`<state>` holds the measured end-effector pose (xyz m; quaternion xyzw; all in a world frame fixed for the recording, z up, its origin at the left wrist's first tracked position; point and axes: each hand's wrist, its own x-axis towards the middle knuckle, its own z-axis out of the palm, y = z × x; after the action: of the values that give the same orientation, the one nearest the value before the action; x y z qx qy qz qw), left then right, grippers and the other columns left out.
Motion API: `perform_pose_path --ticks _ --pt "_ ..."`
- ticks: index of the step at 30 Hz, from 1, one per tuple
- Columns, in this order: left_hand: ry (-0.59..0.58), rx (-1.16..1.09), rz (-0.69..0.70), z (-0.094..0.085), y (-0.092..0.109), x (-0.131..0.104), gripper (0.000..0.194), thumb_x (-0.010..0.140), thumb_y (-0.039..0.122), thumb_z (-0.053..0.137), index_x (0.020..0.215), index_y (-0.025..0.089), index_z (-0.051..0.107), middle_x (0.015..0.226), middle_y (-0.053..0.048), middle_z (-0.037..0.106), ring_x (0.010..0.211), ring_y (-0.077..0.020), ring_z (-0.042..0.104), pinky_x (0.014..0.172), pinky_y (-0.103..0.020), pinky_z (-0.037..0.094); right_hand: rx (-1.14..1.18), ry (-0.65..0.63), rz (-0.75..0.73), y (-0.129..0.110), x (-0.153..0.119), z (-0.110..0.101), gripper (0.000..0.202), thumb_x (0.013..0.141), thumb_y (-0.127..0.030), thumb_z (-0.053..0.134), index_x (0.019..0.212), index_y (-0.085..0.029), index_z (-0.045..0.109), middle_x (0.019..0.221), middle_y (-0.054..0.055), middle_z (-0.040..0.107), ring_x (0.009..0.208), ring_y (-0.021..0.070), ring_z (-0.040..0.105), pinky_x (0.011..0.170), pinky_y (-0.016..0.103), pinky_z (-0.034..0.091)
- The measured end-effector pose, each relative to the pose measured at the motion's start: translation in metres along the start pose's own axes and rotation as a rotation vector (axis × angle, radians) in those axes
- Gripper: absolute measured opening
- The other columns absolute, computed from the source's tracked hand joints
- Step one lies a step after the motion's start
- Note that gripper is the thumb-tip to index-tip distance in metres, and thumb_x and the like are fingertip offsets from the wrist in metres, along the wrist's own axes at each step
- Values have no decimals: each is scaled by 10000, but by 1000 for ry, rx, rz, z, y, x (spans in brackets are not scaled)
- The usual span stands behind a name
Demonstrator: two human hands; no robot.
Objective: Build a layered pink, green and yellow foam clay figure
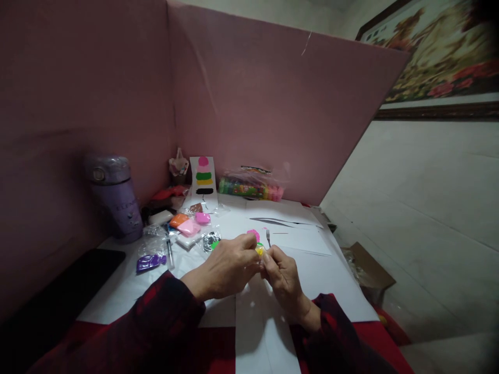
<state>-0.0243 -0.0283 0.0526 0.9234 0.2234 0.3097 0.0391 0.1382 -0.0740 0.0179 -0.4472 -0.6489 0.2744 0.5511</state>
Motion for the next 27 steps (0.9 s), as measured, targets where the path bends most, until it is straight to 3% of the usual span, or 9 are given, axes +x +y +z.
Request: perform_pose_path --ticks 7,13,18,23,25,27 --pt "146 -74 28 5 -7 1 134 874 238 568 837 202 692 1048 -74 594 816 -143 593 669 -266 487 48 57 34 3 -1 -1 355 948 -405 455 655 -205 450 551 -44 462 460 94 380 443 230 320" --pt "296 -266 37 13 -6 1 115 887 223 572 985 174 608 864 -52 677 768 -135 641 666 -245 510 62 121 42 3 -2 -1 382 954 -431 450 647 -204 441 533 -51 449 461 92 356 459 231 327" --pt "355 -244 -84 18 -6 -3 384 824 256 647 1179 188 518 964 -73 688 818 -171 650 676 -294 525 153 119 76 4 -2 1 379 947 -469 457 676 -204 440 535 -57 440 442 84 333 434 225 309" --pt "304 -400 -180 10 -1 1 153 850 291 607 915 158 644 839 -74 692 735 -157 613 662 -283 497 140 107 61 7 -1 -1 359 958 -453 452 703 -201 456 551 -53 437 476 91 366 457 225 317" --pt "301 -512 -283 7 0 3 182 880 299 562 886 153 670 830 -71 697 741 -152 612 661 -270 481 68 160 -3 7 1 -5 345 956 -433 470 705 -196 482 578 -43 437 517 102 390 483 231 333" --pt "292 -647 -379 7 -2 3 224 890 321 541 876 148 683 839 -72 704 766 -157 620 674 -267 473 3 300 -63 5 5 -9 277 927 -412 535 755 -198 507 633 -35 447 556 111 405 510 235 356"
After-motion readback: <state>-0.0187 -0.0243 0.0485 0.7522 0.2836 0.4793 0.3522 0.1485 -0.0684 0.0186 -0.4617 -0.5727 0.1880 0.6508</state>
